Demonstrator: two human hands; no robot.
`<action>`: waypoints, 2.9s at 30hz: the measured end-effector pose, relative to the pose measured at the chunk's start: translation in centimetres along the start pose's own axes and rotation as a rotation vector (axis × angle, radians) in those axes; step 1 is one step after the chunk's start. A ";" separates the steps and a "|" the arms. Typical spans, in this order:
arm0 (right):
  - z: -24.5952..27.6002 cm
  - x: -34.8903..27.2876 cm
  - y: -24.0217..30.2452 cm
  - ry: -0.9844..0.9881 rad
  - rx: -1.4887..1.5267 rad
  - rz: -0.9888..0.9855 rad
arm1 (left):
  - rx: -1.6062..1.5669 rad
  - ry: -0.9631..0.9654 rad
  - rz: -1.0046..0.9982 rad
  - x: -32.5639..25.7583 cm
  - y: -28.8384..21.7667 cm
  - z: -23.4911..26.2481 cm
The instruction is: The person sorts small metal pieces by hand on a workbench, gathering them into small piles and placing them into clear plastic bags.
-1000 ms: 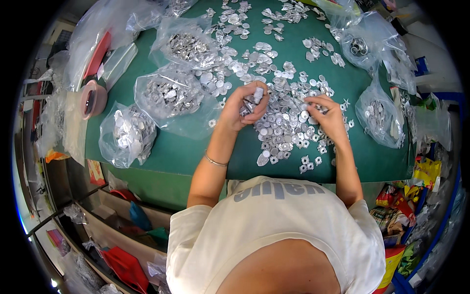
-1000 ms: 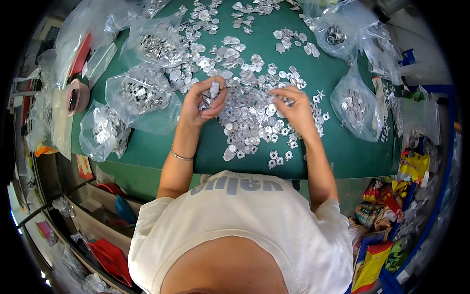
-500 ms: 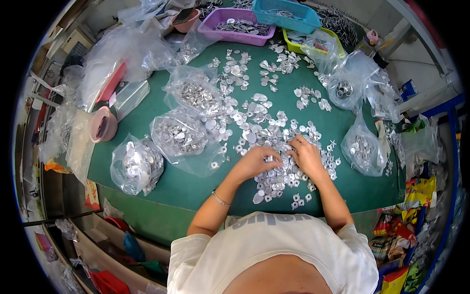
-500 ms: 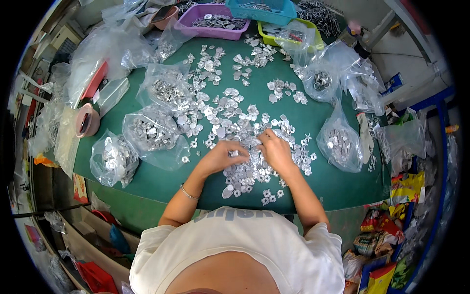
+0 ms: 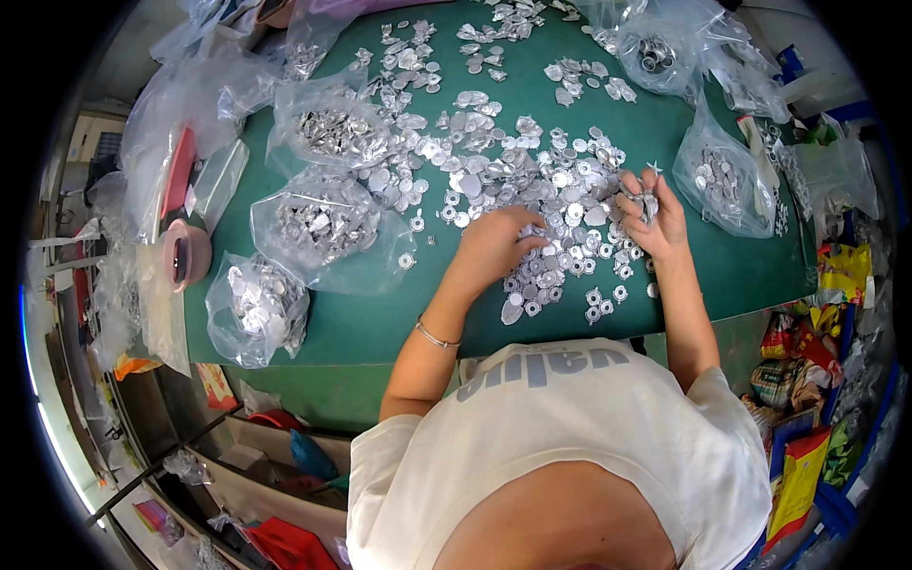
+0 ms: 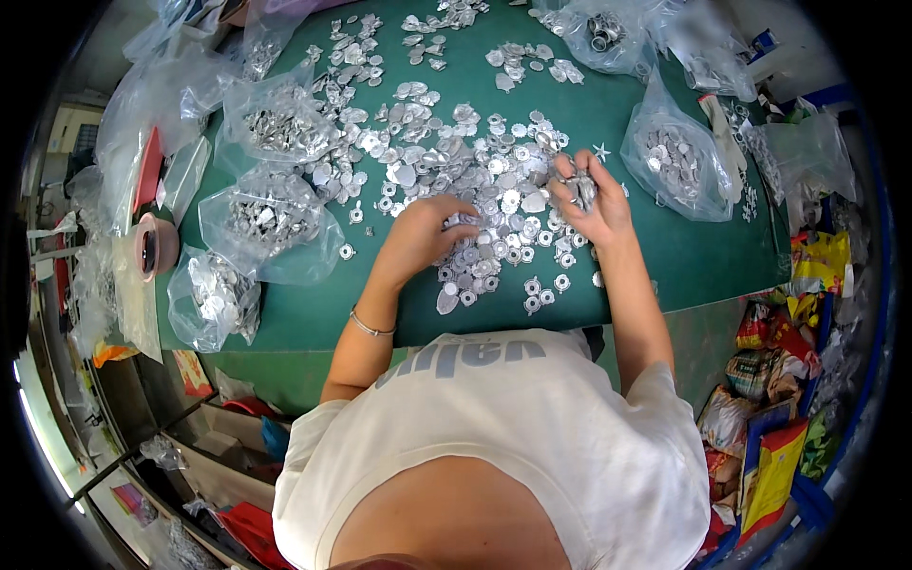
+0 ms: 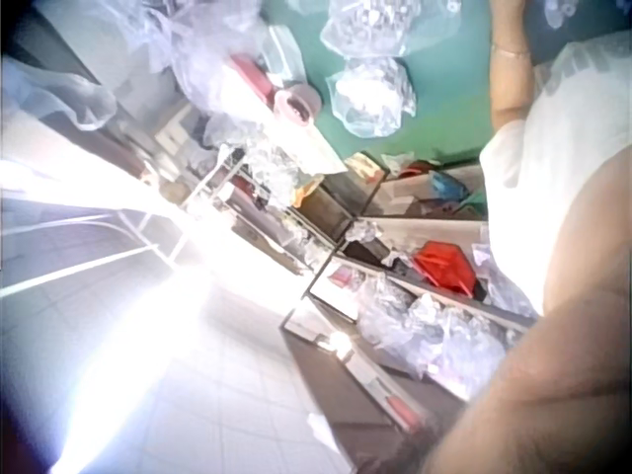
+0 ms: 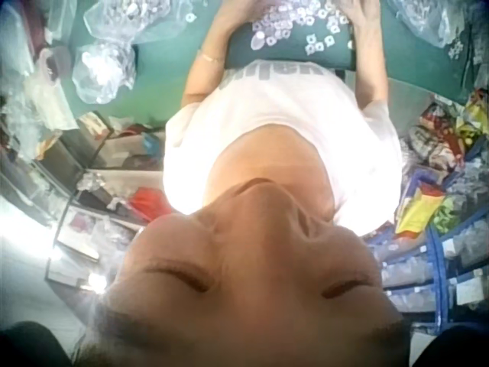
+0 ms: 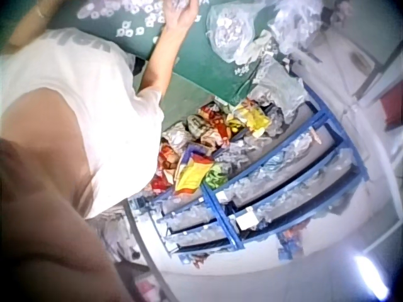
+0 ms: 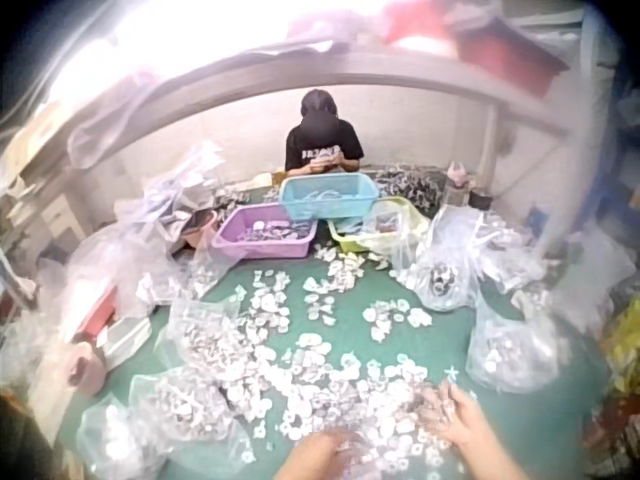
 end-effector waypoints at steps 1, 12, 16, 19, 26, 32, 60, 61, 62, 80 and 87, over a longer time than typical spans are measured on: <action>0.0 -0.3 0.0 -0.054 0.008 -0.001 | -0.147 -0.008 0.039 0.2 0.3 0.1; -1.8 -0.5 -1.2 -0.361 -0.295 0.005 | -1.134 -0.073 0.777 1.0 1.0 1.1; -2.5 -1.4 0.2 -0.304 -0.095 0.055 | -0.196 -0.490 0.043 1.6 0.3 1.2; -2.8 -1.6 0.2 -0.458 -0.319 0.146 | -0.327 -0.332 0.267 0.8 -0.3 -0.3; -7.3 -0.7 -5.7 -0.327 -1.144 0.479 | -1.509 -0.025 1.131 -0.3 -5.5 -3.7; -9.0 -0.6 -7.6 0.163 -1.859 0.839 | -1.877 0.151 1.059 -0.6 -3.4 -4.4; -2.6 -0.9 0.5 -0.433 -0.306 0.344 | -1.924 -0.023 1.019 -1.5 -3.0 -5.8; -2.0 -1.3 1.1 -0.447 -0.347 0.373 | -1.902 -0.025 1.012 -1.3 -3.3 -5.6; -1.5 -1.8 1.3 -0.460 -0.390 0.401 | -1.880 -0.026 1.005 -1.5 -3.4 -5.5; -3.4 -4.0 2.1 -0.660 -0.243 0.149 | -1.954 0.014 0.988 -1.4 -2.8 -5.9; -3.1 -5.2 -1.4 -0.473 -2.098 0.615 | -1.885 0.005 0.983 -1.2 -2.7 -6.0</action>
Point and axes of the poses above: each hand's wrist, its own x-axis towards the middle knuckle, its own z-axis out of the back of the hand, y = z × x, the point moved 1 cm from there along x, towards the middle knuckle, and after that the axes turned 9 degrees about -y, right-handed, at the moved point
